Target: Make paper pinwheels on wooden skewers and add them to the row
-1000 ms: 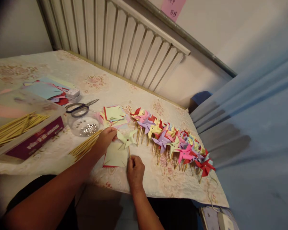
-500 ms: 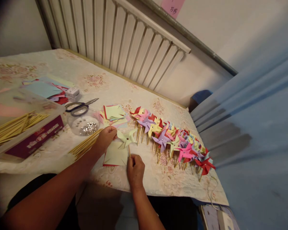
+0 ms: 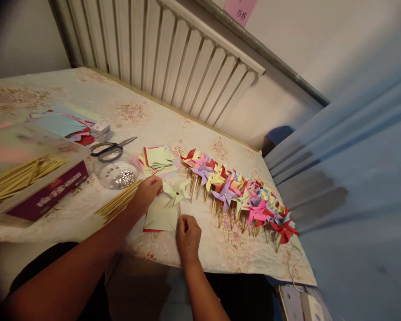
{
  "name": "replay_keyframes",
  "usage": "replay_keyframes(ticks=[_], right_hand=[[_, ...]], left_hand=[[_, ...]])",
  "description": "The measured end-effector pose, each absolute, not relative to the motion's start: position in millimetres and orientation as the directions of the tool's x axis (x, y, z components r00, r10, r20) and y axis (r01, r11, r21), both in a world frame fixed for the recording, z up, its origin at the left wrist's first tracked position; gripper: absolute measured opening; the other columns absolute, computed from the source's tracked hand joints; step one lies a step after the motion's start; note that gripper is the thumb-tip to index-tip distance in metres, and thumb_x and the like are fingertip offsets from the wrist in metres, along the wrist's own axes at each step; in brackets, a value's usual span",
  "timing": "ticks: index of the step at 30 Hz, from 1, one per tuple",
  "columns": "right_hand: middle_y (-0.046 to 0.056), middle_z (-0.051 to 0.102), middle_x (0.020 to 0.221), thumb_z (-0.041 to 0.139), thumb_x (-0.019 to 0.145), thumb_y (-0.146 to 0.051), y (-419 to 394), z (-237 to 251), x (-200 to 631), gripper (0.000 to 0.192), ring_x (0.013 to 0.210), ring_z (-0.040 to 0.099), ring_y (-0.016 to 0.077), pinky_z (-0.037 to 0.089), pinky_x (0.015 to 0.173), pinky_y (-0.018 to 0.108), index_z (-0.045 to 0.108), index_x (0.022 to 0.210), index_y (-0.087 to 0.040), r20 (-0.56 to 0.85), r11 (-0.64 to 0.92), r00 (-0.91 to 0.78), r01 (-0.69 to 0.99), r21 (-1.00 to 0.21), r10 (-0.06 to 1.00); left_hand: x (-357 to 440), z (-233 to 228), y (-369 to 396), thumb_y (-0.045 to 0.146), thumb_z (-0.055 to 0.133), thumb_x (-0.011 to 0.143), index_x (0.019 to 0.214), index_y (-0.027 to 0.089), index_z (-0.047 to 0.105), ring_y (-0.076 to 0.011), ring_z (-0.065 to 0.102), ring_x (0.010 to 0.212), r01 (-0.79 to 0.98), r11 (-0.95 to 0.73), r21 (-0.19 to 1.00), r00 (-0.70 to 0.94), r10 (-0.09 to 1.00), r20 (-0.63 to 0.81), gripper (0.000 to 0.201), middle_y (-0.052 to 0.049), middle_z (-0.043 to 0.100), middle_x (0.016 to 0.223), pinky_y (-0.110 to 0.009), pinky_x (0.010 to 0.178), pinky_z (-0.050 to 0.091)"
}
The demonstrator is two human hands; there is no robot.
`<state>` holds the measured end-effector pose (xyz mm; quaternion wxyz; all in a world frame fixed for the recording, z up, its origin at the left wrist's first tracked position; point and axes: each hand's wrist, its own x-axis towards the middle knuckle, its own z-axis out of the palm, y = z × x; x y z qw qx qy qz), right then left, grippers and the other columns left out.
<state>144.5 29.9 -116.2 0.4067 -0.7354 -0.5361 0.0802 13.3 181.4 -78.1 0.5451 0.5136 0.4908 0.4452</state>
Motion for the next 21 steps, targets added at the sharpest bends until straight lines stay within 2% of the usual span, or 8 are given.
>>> replay_keyframes(ticks=[5,12,17,21], right_hand=[[0.001,0.06,0.069,0.05,0.087,-0.023,30,-115,144,0.018,0.064,0.053,0.0147,0.039,0.063,0.025,0.063,0.075,-0.018,0.323,-0.1,0.435,0.711,-0.696,0.84],[0.002,0.062,0.071,0.049,0.086,-0.021,30,-116,146,0.018,0.066,0.054,0.0152,0.039,0.064,0.025,0.064,0.077,-0.018,0.338,-0.093,0.446,0.705,-0.703,0.829],[0.002,0.063,0.071,0.048,0.086,-0.021,30,-115,145,0.019,0.067,0.055,0.0155,0.04,0.065,0.025,0.064,0.077,-0.017,0.34,-0.089,0.45,0.699,-0.71,0.826],[0.001,0.062,0.069,0.049,0.085,-0.021,30,-114,145,0.019,0.065,0.053,0.0149,0.039,0.063,0.025,0.064,0.076,-0.017,0.344,-0.093,0.46,0.697,-0.711,0.818]], left_hand=[[12,-67,177,0.035,0.046,0.078,0.068,0.018,0.056,-0.0137,0.056,0.065,0.033,0.141,0.989,0.174,0.974,-0.145,0.022,0.0,0.06,0.066,-0.024,0.06,0.042],[15,-64,169,0.045,0.039,0.085,0.08,0.017,0.058,-0.0158,0.06,0.072,0.03,0.188,0.982,0.281,0.941,-0.189,0.035,-0.006,0.065,0.08,-0.027,0.065,0.046],[16,-73,165,0.044,0.054,0.076,0.081,0.016,0.059,-0.0155,0.06,0.073,0.073,0.189,0.979,0.412,0.888,-0.203,0.029,-0.004,0.065,0.079,-0.026,0.067,0.045],[18,-86,165,0.038,0.062,0.067,0.081,0.016,0.061,-0.0143,0.056,0.065,0.097,0.16,0.982,0.491,0.85,-0.188,0.027,0.001,0.062,0.068,-0.025,0.062,0.042]])
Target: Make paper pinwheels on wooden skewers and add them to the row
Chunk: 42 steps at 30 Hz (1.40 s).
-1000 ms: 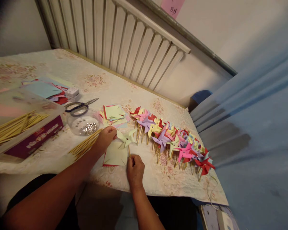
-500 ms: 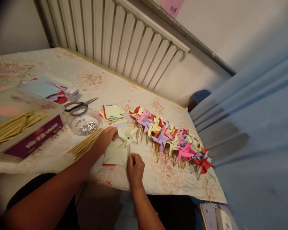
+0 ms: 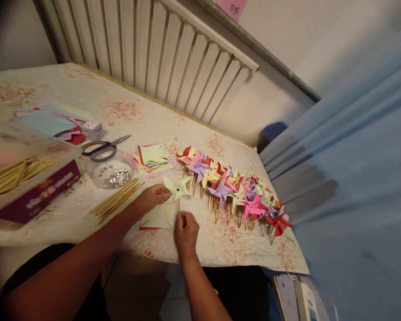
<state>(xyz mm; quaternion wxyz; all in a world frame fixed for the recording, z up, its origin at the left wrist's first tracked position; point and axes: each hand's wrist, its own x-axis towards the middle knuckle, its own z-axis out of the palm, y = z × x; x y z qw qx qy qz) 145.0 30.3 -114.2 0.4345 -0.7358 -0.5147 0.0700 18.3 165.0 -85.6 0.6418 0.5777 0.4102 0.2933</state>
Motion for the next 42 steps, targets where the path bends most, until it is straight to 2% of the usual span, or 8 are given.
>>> replay_keyframes(ticks=[4,9,13,16,21,28,33,42], right_hand=[[0.001,0.061,0.069,0.049,0.085,-0.022,31,-115,146,0.018,0.064,0.053,0.0148,0.039,0.063,0.025,0.064,0.076,-0.017,0.338,-0.105,0.466,0.697,-0.709,0.818],[0.001,0.061,0.068,0.048,0.085,-0.022,31,-116,146,0.019,0.064,0.053,0.0149,0.039,0.063,0.025,0.063,0.075,-0.018,0.331,-0.11,0.478,0.686,-0.719,0.814],[0.001,0.061,0.069,0.048,0.085,-0.023,31,-116,146,0.019,0.065,0.053,0.0149,0.039,0.063,0.025,0.063,0.074,-0.018,0.334,-0.107,0.478,0.686,-0.72,0.812],[0.001,0.06,0.068,0.048,0.086,-0.023,30,-115,146,0.02,0.064,0.052,0.0147,0.039,0.063,0.025,0.063,0.074,-0.018,0.333,-0.107,0.472,0.69,-0.716,0.816],[0.001,0.06,0.069,0.048,0.086,-0.023,30,-114,145,0.02,0.065,0.053,0.0147,0.039,0.063,0.025,0.063,0.075,-0.018,0.331,-0.106,0.471,0.688,-0.718,0.818],[0.001,0.061,0.069,0.048,0.086,-0.023,31,-114,145,0.02,0.064,0.052,0.0146,0.039,0.063,0.025,0.063,0.075,-0.018,0.33,-0.102,0.472,0.683,-0.723,0.818],[0.0,0.06,0.068,0.049,0.086,-0.023,31,-114,145,0.019,0.063,0.051,0.0143,0.038,0.063,0.025,0.063,0.075,-0.017,0.329,-0.106,0.468,0.689,-0.717,0.82],[0.001,0.06,0.069,0.049,0.086,-0.023,31,-115,146,0.019,0.063,0.051,0.0142,0.039,0.063,0.025,0.064,0.076,-0.017,0.329,-0.112,0.475,0.688,-0.717,0.816]], left_hand=[[20,-88,165,0.034,0.062,0.066,0.082,0.015,0.062,-0.0145,0.058,0.064,0.098,0.172,0.98,0.515,0.834,-0.198,0.025,0.0,0.062,0.067,-0.025,0.061,0.042],[20,-77,162,0.026,0.059,0.069,0.084,0.015,0.06,-0.0156,0.065,0.064,0.135,0.293,0.946,0.534,0.783,-0.319,0.018,-0.002,0.065,0.071,-0.023,0.056,0.042],[21,-73,159,0.022,0.059,0.071,0.08,0.016,0.057,-0.0151,0.065,0.06,0.148,0.325,0.934,0.541,0.764,-0.352,0.01,-0.001,0.064,0.062,-0.021,0.052,0.04],[22,-76,158,0.021,0.06,0.071,0.077,0.017,0.054,-0.0132,0.061,0.054,0.152,0.34,0.928,0.539,0.759,-0.366,0.009,0.0,0.061,0.056,-0.02,0.049,0.039],[25,-82,159,0.017,0.057,0.071,0.076,0.017,0.053,-0.0091,0.051,0.044,0.172,0.316,0.933,0.54,0.762,-0.357,0.007,0.001,0.062,0.057,-0.02,0.046,0.037],[23,-80,157,0.017,0.055,0.07,0.073,0.018,0.053,-0.0087,0.048,0.044,0.197,0.254,0.947,0.537,0.78,-0.321,0.003,0.001,0.061,0.056,-0.019,0.045,0.036],[23,-76,156,0.018,0.054,0.074,0.073,0.017,0.053,-0.0081,0.047,0.043,0.203,0.279,0.939,0.521,0.781,-0.345,0.002,0.001,0.059,0.055,-0.019,0.045,0.035],[22,-73,154,0.027,0.059,0.078,0.075,0.017,0.053,-0.012,0.057,0.052,0.186,0.336,0.923,0.487,0.785,-0.383,0.012,0.001,0.058,0.055,-0.02,0.049,0.039]])
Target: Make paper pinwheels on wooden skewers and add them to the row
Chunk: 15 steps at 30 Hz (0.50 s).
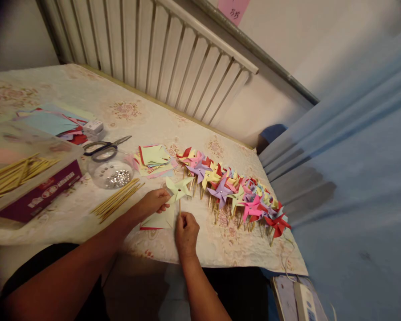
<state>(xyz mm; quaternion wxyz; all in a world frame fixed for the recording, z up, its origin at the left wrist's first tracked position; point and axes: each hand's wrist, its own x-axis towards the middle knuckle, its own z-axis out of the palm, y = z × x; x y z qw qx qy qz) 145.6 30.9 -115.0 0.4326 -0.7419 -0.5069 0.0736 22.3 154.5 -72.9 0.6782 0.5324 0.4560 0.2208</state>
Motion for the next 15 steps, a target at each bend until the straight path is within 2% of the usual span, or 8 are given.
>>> replay_keyframes(ticks=[9,15], right_hand=[[0.0,0.059,0.067,0.05,0.086,-0.023,30.7,-115.5,145.4,0.019,0.062,0.05,0.0139,0.038,0.06,0.024,0.064,0.075,-0.018,0.343,-0.104,0.483,0.686,-0.72,0.805],[0.0,0.06,0.067,0.05,0.086,-0.025,30.6,-115.4,145.5,0.019,0.062,0.051,0.0143,0.039,0.061,0.024,0.064,0.075,-0.017,0.332,-0.111,0.482,0.683,-0.722,0.811]], left_hand=[[20.2,-69.3,153.5,0.032,0.061,0.075,0.073,0.018,0.052,-0.013,0.057,0.054,0.164,0.347,0.923,0.471,0.795,-0.382,0.017,0.001,0.057,0.054,-0.021,0.051,0.041],[20.3,-70.4,155.0,0.027,0.058,0.076,0.075,0.017,0.053,-0.0116,0.055,0.051,0.172,0.341,0.924,0.466,0.798,-0.382,0.011,0.001,0.058,0.056,-0.02,0.05,0.041]])
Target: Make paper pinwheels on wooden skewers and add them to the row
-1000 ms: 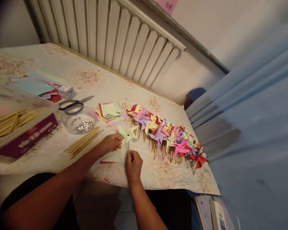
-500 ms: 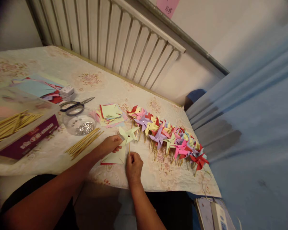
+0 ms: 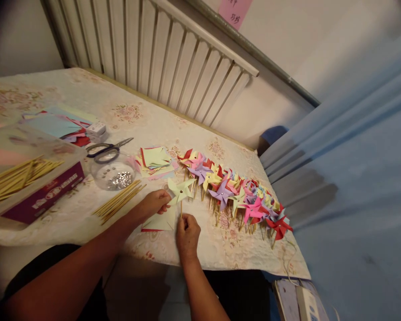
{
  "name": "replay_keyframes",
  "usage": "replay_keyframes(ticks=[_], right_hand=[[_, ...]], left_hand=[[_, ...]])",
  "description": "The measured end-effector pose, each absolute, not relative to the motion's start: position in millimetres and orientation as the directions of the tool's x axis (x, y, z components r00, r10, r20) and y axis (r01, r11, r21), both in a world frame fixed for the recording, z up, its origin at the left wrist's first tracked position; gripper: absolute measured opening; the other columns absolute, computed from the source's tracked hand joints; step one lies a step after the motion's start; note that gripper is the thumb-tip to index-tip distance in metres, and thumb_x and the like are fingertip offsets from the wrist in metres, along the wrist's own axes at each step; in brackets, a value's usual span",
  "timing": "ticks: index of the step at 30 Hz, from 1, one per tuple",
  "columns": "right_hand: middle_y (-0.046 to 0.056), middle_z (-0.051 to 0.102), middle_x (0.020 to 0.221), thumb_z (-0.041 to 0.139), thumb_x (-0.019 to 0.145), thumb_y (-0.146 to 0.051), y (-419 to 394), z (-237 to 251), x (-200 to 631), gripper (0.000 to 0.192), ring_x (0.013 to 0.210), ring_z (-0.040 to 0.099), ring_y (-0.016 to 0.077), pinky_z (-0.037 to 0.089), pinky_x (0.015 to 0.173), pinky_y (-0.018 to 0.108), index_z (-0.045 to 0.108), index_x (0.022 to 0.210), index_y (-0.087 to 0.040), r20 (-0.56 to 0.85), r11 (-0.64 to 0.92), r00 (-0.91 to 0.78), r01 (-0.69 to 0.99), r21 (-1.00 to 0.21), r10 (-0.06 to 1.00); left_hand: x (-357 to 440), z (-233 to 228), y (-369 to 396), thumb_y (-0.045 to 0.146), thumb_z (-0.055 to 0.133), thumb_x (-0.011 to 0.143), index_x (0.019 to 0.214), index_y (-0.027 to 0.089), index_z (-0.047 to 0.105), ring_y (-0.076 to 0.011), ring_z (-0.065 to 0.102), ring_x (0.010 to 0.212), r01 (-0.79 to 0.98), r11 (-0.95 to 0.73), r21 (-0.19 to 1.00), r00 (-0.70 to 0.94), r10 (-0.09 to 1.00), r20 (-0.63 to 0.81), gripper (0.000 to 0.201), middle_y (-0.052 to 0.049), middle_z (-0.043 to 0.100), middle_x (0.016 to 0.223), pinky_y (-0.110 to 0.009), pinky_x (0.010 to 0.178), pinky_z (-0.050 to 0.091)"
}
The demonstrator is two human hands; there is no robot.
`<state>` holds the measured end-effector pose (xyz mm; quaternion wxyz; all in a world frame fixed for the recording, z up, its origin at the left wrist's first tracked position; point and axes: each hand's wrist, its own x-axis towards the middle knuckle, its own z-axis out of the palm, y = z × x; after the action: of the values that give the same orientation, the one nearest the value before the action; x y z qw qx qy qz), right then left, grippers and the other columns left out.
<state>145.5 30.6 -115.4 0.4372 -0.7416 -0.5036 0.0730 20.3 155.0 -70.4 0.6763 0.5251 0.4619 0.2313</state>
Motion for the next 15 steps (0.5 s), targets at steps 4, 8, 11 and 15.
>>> replay_keyframes(ticks=[4,8,11,15], right_hand=[[0.0,0.06,0.067,0.049,0.087,-0.026,30.9,-115.1,144.9,0.02,0.062,0.051,0.0145,0.039,0.061,0.025,0.063,0.074,-0.018,0.334,-0.108,0.484,0.681,-0.725,0.809],[0.001,0.062,0.068,0.05,0.085,-0.025,31.2,-114.6,145.0,0.019,0.063,0.053,0.015,0.04,0.061,0.025,0.064,0.075,-0.018,0.354,-0.093,0.478,0.688,-0.72,0.804],[0.001,0.061,0.067,0.05,0.086,-0.025,31.2,-114.7,145.4,0.019,0.063,0.053,0.015,0.039,0.061,0.025,0.064,0.075,-0.018,0.351,-0.1,0.479,0.692,-0.715,0.805],[0.001,0.062,0.068,0.05,0.086,-0.025,30.9,-114.7,145.5,0.019,0.063,0.053,0.0151,0.039,0.062,0.025,0.064,0.075,-0.018,0.339,-0.108,0.478,0.69,-0.715,0.81]], left_hand=[[20.4,-71.8,155.9,0.027,0.058,0.076,0.075,0.017,0.053,-0.0107,0.054,0.05,0.166,0.345,0.924,0.465,0.799,-0.382,0.011,0.001,0.059,0.057,-0.02,0.05,0.041],[20.4,-71.7,155.9,0.026,0.059,0.075,0.074,0.017,0.053,-0.0103,0.053,0.05,0.163,0.348,0.923,0.462,0.8,-0.383,0.011,0.001,0.059,0.058,-0.02,0.05,0.041],[20.2,-70.9,156.0,0.025,0.06,0.075,0.072,0.017,0.053,-0.0104,0.053,0.049,0.165,0.35,0.922,0.46,0.8,-0.386,0.01,0.001,0.059,0.057,-0.02,0.05,0.04],[20.1,-70.5,156.5,0.024,0.059,0.075,0.072,0.017,0.053,-0.0106,0.053,0.048,0.17,0.342,0.924,0.458,0.803,-0.381,0.009,0.001,0.058,0.056,-0.021,0.05,0.04]])
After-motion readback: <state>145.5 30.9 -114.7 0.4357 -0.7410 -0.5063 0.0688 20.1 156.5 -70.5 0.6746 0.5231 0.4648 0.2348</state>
